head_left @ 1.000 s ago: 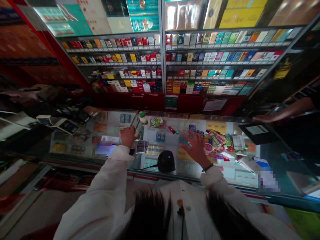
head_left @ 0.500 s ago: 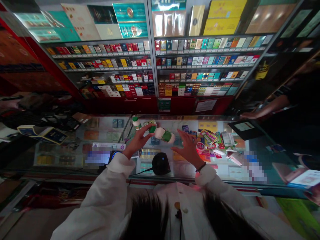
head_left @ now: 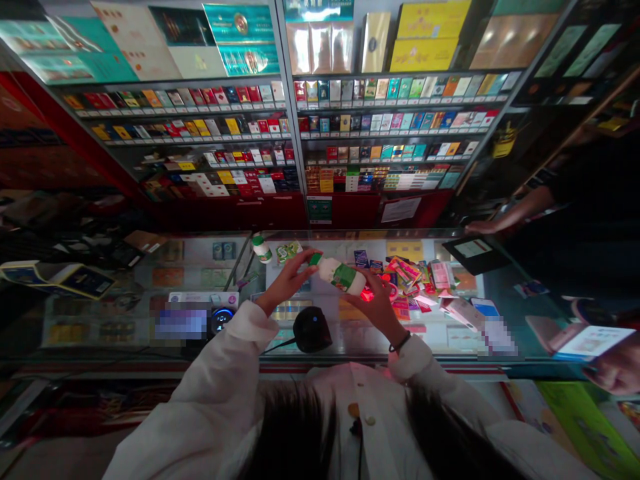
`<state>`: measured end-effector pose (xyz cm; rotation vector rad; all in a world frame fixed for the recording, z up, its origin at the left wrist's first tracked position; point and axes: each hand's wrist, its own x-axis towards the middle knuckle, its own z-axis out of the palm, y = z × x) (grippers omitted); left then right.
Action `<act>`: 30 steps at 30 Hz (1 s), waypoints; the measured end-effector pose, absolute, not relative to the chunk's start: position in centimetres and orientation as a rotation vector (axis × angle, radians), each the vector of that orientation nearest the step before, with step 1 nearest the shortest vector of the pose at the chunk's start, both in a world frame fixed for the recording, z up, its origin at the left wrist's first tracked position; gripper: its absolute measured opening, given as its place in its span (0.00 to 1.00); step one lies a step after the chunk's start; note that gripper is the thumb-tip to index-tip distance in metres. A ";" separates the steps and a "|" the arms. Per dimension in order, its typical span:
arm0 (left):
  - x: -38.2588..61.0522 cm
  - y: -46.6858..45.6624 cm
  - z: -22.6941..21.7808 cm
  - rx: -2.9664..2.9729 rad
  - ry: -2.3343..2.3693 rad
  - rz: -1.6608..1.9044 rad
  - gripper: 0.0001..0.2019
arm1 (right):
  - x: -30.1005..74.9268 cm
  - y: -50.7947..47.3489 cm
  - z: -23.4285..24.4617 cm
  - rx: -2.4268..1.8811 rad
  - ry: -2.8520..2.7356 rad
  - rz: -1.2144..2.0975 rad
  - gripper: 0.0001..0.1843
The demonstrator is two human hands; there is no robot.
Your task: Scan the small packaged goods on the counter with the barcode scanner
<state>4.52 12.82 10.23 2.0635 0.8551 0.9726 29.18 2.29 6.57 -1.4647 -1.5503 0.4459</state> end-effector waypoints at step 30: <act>6.7 13.8 10.0 1.762 1.008 0.776 0.25 | 30.4 2.7 7.8 -1.154 -1.127 1.149 0.36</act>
